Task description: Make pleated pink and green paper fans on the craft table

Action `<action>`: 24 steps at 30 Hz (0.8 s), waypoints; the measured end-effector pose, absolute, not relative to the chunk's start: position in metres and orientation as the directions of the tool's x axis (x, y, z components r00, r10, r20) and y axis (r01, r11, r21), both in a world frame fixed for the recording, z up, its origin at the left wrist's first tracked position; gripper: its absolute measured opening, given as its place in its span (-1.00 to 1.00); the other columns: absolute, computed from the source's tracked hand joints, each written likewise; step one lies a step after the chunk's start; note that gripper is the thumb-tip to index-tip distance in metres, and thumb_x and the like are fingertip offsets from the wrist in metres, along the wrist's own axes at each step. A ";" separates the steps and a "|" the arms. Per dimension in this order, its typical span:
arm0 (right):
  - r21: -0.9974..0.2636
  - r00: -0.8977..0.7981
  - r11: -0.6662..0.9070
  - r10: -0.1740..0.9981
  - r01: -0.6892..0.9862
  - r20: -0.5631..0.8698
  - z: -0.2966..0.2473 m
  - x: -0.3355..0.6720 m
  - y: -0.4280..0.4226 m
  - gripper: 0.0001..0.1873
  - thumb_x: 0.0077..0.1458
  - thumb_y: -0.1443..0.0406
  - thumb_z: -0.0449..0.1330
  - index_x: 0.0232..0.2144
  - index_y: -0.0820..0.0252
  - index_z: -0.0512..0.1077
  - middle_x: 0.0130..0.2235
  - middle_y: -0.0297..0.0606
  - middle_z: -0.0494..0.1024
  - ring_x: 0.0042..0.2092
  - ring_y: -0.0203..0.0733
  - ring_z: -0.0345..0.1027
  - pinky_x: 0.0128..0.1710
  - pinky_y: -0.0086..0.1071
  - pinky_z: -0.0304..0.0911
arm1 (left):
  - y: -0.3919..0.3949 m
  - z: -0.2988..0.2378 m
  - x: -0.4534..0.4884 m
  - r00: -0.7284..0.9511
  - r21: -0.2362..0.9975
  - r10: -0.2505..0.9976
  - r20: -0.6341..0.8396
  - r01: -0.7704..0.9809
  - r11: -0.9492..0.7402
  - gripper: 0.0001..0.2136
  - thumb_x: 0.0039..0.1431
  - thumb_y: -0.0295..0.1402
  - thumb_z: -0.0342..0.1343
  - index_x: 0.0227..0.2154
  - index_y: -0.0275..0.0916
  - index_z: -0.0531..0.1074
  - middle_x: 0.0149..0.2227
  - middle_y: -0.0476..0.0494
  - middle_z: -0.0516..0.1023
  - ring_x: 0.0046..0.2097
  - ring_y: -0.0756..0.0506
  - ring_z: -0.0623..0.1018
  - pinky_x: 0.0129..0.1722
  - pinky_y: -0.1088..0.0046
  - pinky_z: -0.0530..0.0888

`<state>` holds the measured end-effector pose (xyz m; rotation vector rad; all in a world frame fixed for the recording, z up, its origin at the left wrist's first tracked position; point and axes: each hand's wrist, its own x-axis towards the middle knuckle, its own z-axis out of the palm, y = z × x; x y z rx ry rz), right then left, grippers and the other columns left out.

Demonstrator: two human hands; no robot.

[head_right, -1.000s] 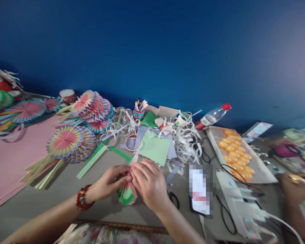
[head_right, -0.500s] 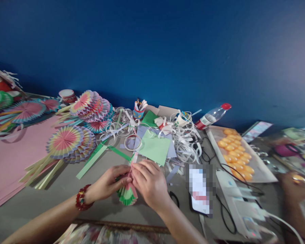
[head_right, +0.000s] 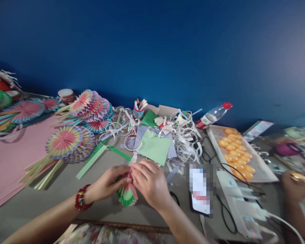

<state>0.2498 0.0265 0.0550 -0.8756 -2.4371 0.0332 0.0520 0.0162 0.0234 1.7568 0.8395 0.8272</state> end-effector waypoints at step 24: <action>-0.268 -0.636 0.788 0.609 0.555 0.473 0.057 0.250 0.031 -0.78 0.17 0.43 0.17 -0.13 0.15 0.49 -0.14 -0.24 0.64 -0.10 -0.13 0.46 0.01 -0.14 0.40 | 0.016 0.025 0.052 0.525 0.948 0.838 0.150 0.164 -0.272 -0.66 0.31 -0.11 -0.01 -0.26 -0.29 0.49 -0.31 -0.20 0.54 -0.27 -0.10 0.49 -0.21 0.47 0.41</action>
